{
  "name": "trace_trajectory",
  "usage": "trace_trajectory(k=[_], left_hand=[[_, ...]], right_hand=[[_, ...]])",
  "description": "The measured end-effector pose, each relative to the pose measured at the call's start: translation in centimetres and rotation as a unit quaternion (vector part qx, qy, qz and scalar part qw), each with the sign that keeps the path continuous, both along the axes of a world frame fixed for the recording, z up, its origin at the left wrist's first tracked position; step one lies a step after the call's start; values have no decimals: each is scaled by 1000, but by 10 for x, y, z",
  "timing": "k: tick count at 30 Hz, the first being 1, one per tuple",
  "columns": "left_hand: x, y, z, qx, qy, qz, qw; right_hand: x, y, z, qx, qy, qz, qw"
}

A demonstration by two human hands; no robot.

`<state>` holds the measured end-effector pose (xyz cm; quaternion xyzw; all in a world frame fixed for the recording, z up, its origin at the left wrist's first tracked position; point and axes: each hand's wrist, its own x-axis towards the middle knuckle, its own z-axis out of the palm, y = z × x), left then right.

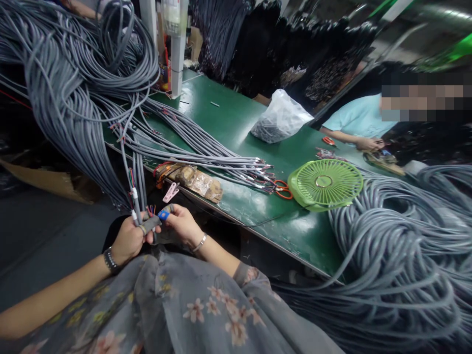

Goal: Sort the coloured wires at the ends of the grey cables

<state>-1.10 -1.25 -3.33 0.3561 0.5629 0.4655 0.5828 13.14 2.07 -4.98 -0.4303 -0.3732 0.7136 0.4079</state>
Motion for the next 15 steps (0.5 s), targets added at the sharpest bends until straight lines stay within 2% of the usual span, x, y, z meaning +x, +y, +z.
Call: trace_trajectory(k=[15], left_hand=[[-2,-1,-2,14,30,-22,999]], right_hand=[[3,0,1,6,-27,7,1000]])
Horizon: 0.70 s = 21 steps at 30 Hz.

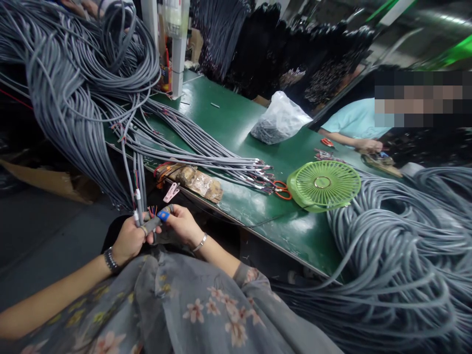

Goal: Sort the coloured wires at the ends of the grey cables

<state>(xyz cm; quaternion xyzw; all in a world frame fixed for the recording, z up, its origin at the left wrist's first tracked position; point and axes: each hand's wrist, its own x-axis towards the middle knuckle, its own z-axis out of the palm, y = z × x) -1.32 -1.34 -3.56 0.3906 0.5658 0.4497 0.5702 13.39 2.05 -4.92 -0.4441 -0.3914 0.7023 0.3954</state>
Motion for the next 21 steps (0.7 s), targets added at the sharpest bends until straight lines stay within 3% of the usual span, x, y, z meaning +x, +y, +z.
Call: trace_trajectory(k=[10,17,21], left_hand=[[-1,1,-4,18,6,7,1000],[-7,3,2,19,53,-119,991],[-7,3,1,18,58,-122,991]], right_hand=[[0,-2,-3,19,10,-9,1000],[0,-2,-3,15,13,12,1000],[2,-2,-1,19,7,20,1000]])
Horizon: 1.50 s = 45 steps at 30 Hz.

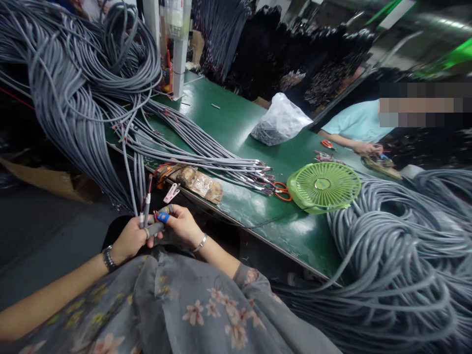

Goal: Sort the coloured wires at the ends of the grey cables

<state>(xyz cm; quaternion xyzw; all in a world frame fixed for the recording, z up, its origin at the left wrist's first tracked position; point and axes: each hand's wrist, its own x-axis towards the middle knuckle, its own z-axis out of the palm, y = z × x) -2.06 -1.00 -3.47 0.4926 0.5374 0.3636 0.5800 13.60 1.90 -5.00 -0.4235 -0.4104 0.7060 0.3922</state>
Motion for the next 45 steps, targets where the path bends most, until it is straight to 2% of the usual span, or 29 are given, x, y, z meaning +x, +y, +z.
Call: trace_trajectory(k=[6,12,17,21,26,28,30,32,35,37,39,42,45], left_hand=[[3,2,-2,-21,-36,39,998],[6,1,4,-37,-51,61,996],[7,0,7,-35,-61,69,995],[8,-3,8,-43,-61,89,993],[8,-6,18,-60,-88,107,989],[10,-5,25,-62,-113,117,985],[12,-2,32,-67,-136,124,981],[16,2,38,-70,-153,129,977],[21,6,41,-64,-166,138,974],[23,7,40,-60,-169,144,973],[23,8,37,-63,-167,149,973],[22,8,33,-71,-161,151,973],[22,8,30,-72,-158,146,974]], right_hand=[[-3,1,1,-9,-2,-20,1000],[-2,4,-2,-38,18,-26,999],[-4,4,2,-24,17,-22,999],[-7,5,-5,-48,34,-49,997],[0,15,-7,-107,100,-132,980],[4,21,-4,-115,124,-108,980],[6,25,-2,-98,137,-54,984],[5,29,-3,-47,127,-37,990],[0,31,-12,46,74,-108,990],[-3,33,-18,75,56,-147,985],[-5,34,-20,56,78,-134,986],[-8,38,-18,-16,148,-84,985],[-11,40,-14,-57,196,-90,975]])
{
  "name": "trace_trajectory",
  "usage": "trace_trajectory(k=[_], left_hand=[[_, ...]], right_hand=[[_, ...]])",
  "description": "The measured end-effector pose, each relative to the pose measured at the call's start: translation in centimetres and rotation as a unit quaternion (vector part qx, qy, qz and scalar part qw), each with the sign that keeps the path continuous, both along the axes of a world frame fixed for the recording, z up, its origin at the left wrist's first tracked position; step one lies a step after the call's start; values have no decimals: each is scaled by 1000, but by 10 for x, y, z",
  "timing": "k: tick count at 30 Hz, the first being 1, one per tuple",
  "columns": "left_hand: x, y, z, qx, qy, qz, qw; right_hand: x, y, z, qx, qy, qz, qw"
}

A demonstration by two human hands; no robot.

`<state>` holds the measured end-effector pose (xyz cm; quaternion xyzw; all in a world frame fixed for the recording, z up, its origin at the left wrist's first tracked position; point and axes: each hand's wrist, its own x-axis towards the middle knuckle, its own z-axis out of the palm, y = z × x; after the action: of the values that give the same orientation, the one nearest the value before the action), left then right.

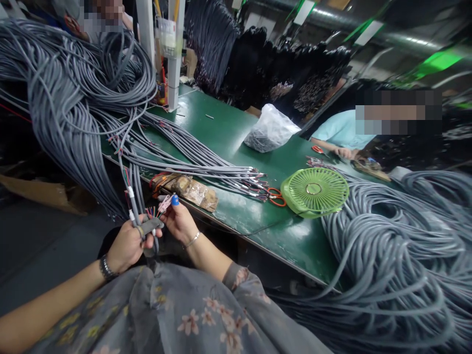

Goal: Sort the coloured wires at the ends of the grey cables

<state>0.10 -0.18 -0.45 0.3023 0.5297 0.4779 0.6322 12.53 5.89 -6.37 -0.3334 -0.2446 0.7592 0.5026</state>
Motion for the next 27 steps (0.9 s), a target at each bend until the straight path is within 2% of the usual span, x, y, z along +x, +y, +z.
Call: trace_trajectory(k=[8,16,22,27], left_hand=[[0,0,-5,7,15,1,1000],[-10,-7,-17,-6,42,-10,999],[-6,-8,-19,7,61,-50,997],[-1,-11,-16,44,75,-92,992]], right_hand=[[1,-4,6,-54,31,0,998],[15,-12,-7,-73,4,17,997],[27,-27,-16,21,-98,-12,995],[37,-39,-8,113,-191,-7,975]])
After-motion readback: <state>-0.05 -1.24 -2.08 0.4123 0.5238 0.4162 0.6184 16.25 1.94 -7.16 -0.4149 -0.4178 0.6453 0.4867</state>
